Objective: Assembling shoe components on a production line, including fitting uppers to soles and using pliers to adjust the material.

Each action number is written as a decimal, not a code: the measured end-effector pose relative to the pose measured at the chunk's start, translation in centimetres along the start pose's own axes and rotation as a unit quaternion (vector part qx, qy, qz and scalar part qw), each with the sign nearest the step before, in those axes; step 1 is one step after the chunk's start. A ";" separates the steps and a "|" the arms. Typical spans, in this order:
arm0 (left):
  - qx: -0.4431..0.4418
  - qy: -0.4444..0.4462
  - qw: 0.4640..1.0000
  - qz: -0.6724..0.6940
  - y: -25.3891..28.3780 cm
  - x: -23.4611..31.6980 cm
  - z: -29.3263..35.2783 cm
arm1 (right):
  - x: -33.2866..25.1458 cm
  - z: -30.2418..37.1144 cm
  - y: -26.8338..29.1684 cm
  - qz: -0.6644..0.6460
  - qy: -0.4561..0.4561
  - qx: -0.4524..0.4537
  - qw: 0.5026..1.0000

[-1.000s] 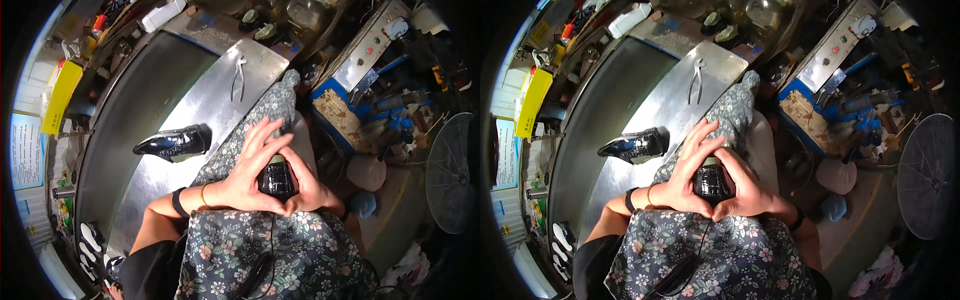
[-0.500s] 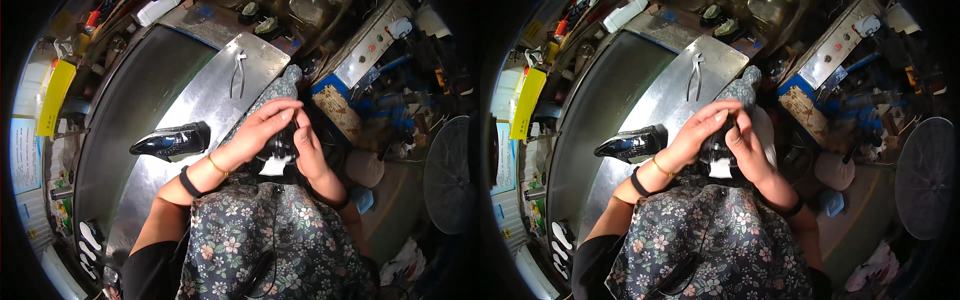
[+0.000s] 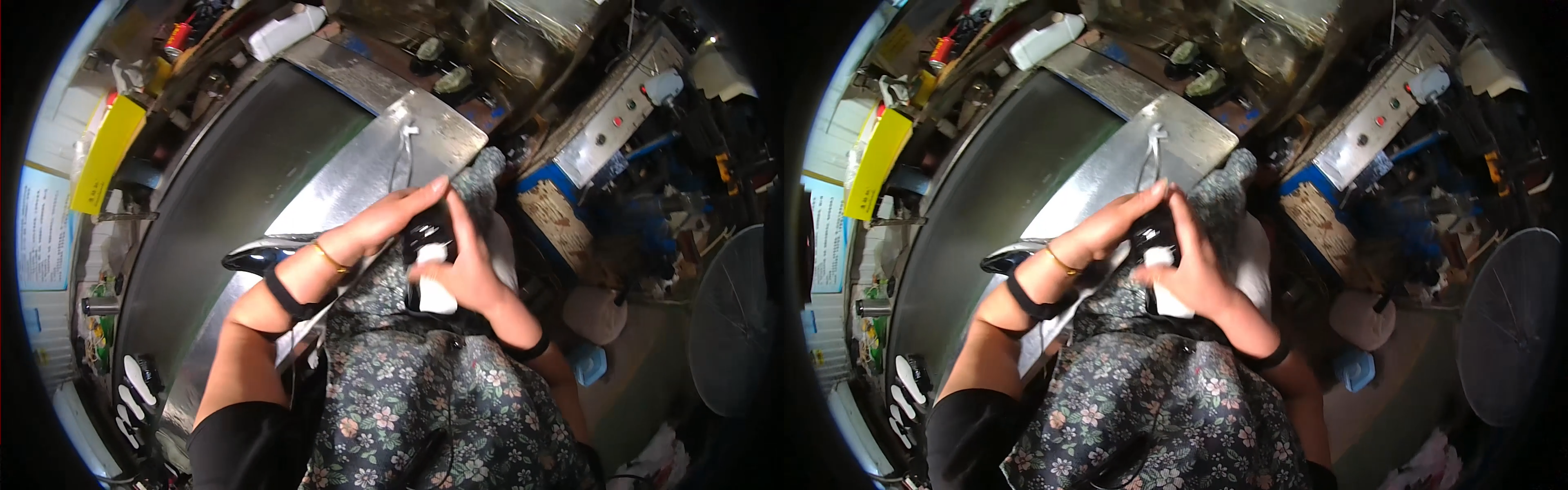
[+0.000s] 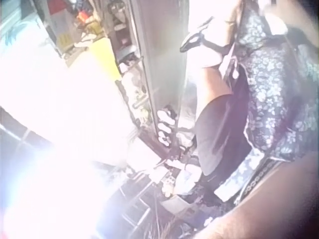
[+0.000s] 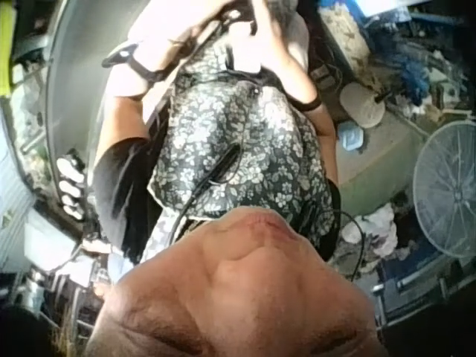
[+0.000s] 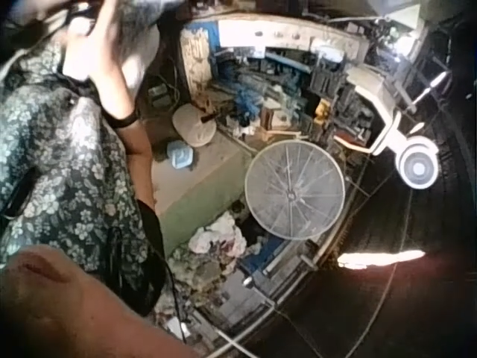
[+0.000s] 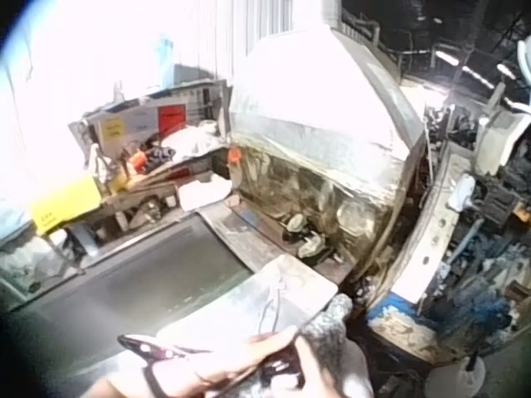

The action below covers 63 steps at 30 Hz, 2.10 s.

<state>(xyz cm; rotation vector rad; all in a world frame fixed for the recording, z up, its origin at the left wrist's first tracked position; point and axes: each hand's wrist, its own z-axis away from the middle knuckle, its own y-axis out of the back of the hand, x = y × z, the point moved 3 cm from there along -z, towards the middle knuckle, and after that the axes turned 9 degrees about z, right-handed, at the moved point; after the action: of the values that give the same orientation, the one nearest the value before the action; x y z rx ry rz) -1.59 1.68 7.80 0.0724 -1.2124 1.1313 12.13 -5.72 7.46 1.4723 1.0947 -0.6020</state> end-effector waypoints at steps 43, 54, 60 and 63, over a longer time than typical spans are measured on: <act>0.083 0.103 0.748 -0.651 19.4 -2.4 15.0 | 21.3 10.4 4.4 -0.163 -0.279 0.107 0.940; 0.290 -0.029 0.725 -0.625 16.7 -8.3 22.4 | 6.9 4.7 -0.5 -0.036 -0.060 0.003 0.998; 0.385 -0.008 0.735 -0.558 16.6 -14.3 23.5 | 7.5 5.7 -1.1 -0.103 -0.118 -0.047 0.987; 0.319 -0.031 0.886 -0.335 13.2 -10.2 21.0 | 7.5 5.2 0.2 -0.112 -0.115 -0.054 0.986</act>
<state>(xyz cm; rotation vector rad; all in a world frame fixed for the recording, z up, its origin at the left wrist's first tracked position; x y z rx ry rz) -24.71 -10.67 2.23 0.9649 -0.7181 0.8571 16.60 -8.50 0.03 1.1625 1.0996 -0.8356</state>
